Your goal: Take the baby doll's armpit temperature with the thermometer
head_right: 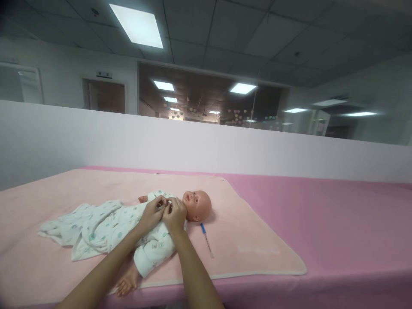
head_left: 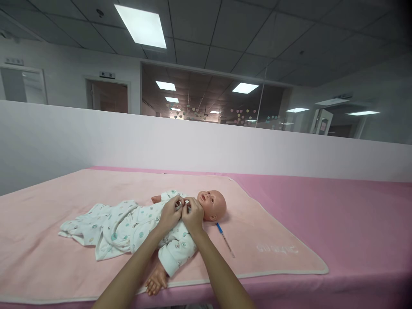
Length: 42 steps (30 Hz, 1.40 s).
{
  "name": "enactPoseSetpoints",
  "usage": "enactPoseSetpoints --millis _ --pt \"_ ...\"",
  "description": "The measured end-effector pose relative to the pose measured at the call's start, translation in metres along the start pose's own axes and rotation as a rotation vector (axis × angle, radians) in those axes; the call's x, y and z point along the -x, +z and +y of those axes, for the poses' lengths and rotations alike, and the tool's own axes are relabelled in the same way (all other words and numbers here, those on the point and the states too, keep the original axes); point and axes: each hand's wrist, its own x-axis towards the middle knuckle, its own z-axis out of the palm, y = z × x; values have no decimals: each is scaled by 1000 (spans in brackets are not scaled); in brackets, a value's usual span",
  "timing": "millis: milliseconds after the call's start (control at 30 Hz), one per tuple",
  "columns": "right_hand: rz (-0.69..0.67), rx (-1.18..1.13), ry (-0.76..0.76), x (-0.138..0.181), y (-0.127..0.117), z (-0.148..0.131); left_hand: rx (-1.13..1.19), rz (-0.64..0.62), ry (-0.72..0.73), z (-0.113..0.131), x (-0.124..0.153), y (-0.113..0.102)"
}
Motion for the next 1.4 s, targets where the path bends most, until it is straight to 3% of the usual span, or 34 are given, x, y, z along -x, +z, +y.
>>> enactPoseSetpoints --millis 400,833,1133,1400 --pt "-25 14 -10 2 -1 0 123 83 -17 -4 -2 -1" --pt "82 29 24 6 6 8 -27 36 -16 -10 -3 -2" --pt "118 -33 75 7 6 7 -236 -112 17 -4 -4 -4" --pt "154 -83 122 6 7 9 -260 -103 13 -6 -3 -4"
